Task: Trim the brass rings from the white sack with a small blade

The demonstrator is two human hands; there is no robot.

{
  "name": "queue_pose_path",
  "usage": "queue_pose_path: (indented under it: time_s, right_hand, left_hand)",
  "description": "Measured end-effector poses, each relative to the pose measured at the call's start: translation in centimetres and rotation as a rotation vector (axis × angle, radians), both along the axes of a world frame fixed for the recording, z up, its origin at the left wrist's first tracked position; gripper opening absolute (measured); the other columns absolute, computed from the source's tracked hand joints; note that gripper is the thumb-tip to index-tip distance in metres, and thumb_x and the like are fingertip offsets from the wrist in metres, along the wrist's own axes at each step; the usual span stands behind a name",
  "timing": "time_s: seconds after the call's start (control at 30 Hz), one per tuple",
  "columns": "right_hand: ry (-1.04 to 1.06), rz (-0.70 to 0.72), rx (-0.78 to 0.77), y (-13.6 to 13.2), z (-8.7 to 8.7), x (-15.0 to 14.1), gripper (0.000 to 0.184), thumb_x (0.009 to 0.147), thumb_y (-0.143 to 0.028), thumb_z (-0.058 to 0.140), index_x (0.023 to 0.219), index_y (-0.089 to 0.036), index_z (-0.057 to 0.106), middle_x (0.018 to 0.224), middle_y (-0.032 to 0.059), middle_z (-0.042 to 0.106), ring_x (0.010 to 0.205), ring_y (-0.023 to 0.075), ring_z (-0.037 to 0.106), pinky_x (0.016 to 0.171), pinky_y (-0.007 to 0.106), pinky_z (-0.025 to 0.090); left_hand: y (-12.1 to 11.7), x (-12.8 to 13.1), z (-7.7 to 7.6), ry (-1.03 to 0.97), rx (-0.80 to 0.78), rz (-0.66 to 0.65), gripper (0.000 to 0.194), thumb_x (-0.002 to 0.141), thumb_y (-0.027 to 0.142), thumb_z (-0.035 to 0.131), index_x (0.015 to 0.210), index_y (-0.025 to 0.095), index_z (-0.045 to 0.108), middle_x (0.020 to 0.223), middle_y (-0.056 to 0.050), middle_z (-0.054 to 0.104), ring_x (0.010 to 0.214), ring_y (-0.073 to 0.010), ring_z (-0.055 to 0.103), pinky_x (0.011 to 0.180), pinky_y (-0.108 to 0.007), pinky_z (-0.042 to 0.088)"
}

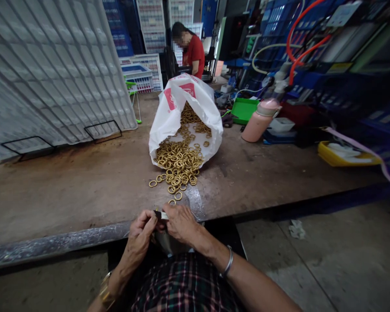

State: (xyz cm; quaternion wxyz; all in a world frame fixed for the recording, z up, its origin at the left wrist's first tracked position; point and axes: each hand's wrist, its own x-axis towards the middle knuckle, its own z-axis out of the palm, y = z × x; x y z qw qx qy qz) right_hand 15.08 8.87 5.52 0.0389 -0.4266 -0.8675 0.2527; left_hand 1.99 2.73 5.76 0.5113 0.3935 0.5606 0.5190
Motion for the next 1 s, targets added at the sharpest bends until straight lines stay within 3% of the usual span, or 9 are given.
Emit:
queue_pose_path:
  time_s: [0.2, 0.37, 0.57, 0.67, 0.77, 1.0]
  right_hand:
    - [-0.047, -0.015, 0.046, -0.3, -0.3, -0.1, 0.025, 0.074, -0.015, 0.042, 0.096, -0.017, 0.053, 0.076, 0.0064, 0.065, 0.068, 0.0181, 0.056, 0.057, 0.027, 0.024]
    - [-0.03, -0.092, 0.058, -0.3, -1.1, -0.1, 0.027, 0.073, -0.014, 0.043, 0.098, -0.016, 0.052, 0.076, 0.0053, 0.064, 0.067, 0.0184, 0.056, 0.057, 0.027, 0.027]
    - [-0.016, -0.301, 0.132, 0.6, -0.7, 0.6, 0.021, 0.082, -0.017, 0.043, 0.102, -0.019, 0.05, 0.093, 0.0053, 0.066, 0.08, 0.0188, 0.06, 0.064, 0.027, 0.033]
    - [-0.094, -0.324, 0.123, 0.9, -0.3, 0.6, 0.021, 0.084, -0.024, 0.047, 0.104, -0.019, 0.049, 0.094, 0.0061, 0.066, 0.082, 0.0207, 0.062, 0.065, 0.028, 0.034]
    - [-0.133, -0.316, 0.134, 0.8, -0.2, 0.2, 0.019, 0.084, -0.025, 0.048, 0.102, -0.02, 0.049, 0.099, 0.0073, 0.065, 0.082, 0.0203, 0.062, 0.065, 0.028, 0.034]
    - [-0.102, -0.334, 0.101, 0.8, -0.2, -0.2, 0.019, 0.082, -0.024, 0.044, 0.1, -0.019, 0.05, 0.087, 0.0058, 0.066, 0.079, 0.0201, 0.061, 0.063, 0.027, 0.032]
  left_hand:
    - [-1.1, -0.2, 1.0, 0.019, -0.023, -0.042, 0.029, 0.079, 0.044, 0.055, 0.065, 0.018, 0.055, 0.059, -0.001, 0.058, 0.058, -0.0139, 0.052, 0.059, -0.024, 0.041]
    - [-2.3, 0.4, 1.6, -0.192, -0.039, -0.196, 0.028, 0.078, 0.043, 0.057, 0.072, 0.016, 0.061, 0.063, -0.004, 0.061, 0.061, -0.0151, 0.055, 0.063, -0.027, 0.044]
    - [-1.5, -0.1, 0.1, -0.544, -0.16, 0.081, 0.026, 0.072, 0.038, 0.066, 0.071, 0.013, 0.059, 0.075, -0.005, 0.062, 0.062, -0.0124, 0.056, 0.055, -0.024, 0.046]
    - [-1.1, -0.7, -0.1, -0.666, -0.168, 0.111, 0.02, 0.071, 0.031, 0.068, 0.076, 0.016, 0.055, 0.074, -0.003, 0.061, 0.059, -0.0114, 0.055, 0.051, -0.022, 0.044]
    - [-0.9, -1.0, -0.1, -0.776, -0.195, 0.11, 0.027, 0.068, 0.027, 0.07, 0.089, 0.018, 0.056, 0.071, 0.0, 0.059, 0.057, -0.0097, 0.054, 0.049, -0.021, 0.042]
    - [-0.3, -0.9, 0.1, -0.853, -0.312, 0.212, 0.027, 0.059, 0.027, 0.076, 0.068, 0.014, 0.053, 0.067, 0.001, 0.057, 0.057, -0.0087, 0.053, 0.045, -0.018, 0.038]
